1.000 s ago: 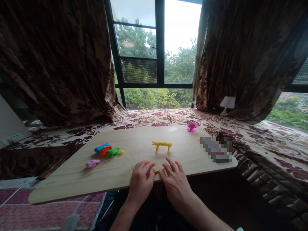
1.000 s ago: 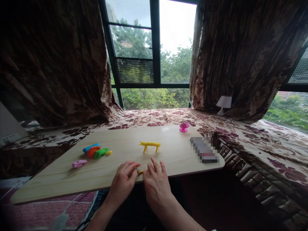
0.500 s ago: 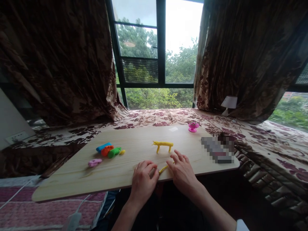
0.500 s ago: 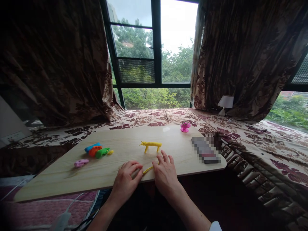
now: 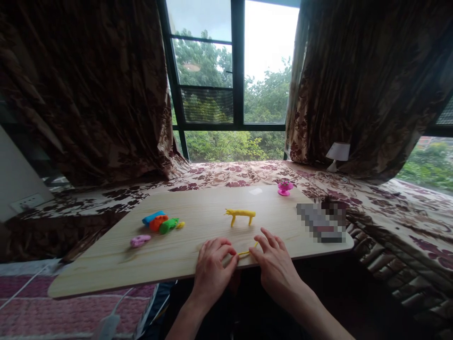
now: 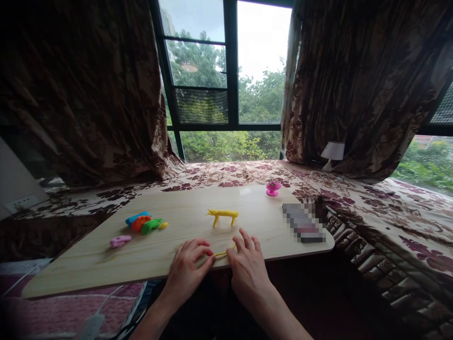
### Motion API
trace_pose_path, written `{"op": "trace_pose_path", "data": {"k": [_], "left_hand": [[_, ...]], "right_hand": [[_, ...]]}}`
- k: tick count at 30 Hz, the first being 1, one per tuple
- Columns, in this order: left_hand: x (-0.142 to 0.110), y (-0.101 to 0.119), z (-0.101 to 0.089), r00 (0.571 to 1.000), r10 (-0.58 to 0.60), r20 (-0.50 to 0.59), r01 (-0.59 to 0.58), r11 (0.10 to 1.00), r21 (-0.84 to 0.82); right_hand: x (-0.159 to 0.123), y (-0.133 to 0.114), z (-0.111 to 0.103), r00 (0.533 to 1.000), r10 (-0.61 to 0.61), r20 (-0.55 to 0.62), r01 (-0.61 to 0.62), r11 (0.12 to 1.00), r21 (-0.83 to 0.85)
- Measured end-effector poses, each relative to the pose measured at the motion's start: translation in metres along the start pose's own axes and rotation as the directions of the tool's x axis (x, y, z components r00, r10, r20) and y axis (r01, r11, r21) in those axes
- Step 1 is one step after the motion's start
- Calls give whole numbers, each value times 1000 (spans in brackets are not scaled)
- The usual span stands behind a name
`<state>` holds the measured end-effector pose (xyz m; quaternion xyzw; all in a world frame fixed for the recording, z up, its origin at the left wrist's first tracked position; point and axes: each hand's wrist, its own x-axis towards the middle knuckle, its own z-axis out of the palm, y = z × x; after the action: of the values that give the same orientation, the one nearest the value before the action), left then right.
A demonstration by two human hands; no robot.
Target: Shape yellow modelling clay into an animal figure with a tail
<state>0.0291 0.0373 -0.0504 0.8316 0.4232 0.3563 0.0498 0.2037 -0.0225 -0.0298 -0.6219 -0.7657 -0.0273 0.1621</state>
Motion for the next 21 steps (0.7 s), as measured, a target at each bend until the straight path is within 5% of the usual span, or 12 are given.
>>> {"op": "trace_pose_path", "data": {"k": [13,21], "left_hand": [[-3,-1,-4,999,46,3,-45,996,-81],[-1,0,-4,999,52,-9,-53,997,-49]], "right_hand": [[-10,-16,6,998,-62,26,62,998,14],[7,-10,7,999,-40,29,41,999,-9]]}}
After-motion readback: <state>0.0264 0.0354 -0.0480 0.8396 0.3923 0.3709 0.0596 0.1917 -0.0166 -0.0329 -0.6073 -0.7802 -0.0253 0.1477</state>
